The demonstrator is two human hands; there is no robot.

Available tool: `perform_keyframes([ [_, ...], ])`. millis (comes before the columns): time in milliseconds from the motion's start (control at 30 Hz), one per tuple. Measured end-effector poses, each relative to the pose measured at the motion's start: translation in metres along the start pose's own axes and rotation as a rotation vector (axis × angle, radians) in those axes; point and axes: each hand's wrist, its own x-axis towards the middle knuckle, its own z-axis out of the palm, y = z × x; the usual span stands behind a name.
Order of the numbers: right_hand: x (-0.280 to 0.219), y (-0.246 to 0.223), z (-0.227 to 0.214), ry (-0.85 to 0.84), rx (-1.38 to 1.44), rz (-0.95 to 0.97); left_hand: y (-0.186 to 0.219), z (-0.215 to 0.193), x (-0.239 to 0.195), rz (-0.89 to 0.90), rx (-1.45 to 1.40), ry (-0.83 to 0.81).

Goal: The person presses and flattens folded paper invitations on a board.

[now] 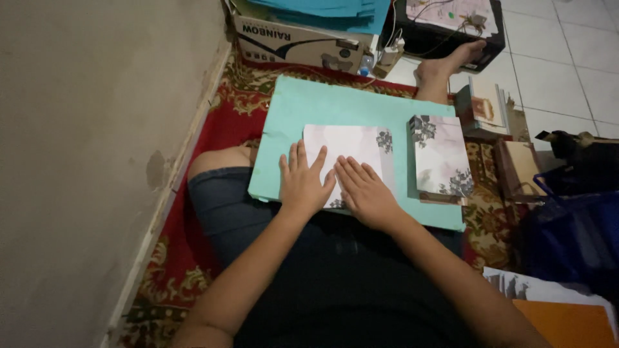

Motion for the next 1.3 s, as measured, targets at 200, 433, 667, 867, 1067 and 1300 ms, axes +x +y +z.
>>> perform_keyframes([
  [200, 0.049, 0.046, 0.003, 0.021, 0.227, 0.113, 0.004, 0.009, -0.004, 0.006, 0.095, 0.035],
  [433, 0.050, 0.048, -0.004, 0.071, 0.136, 0.101, 0.007, 0.036, 0.034, 0.269, 0.158, 0.111],
  [667, 0.049, 0.048, -0.005, 0.170, 0.228, 0.114, 0.015, 0.023, 0.034, 0.284, 0.149, -0.177],
  [867, 0.043, 0.037, -0.012, 0.144, 0.168, 0.120, 0.014, -0.007, 0.005, 0.222, 0.110, -0.110],
  [1067, 0.000, 0.009, 0.002, 0.060, 0.080, 0.036, 0.013, 0.000, 0.005, 0.190, 0.099, -0.088],
  [1300, 0.035, 0.029, 0.007, 0.073, 0.005, 0.066, 0.007, 0.006, 0.002, 0.262, 0.148, -0.039],
])
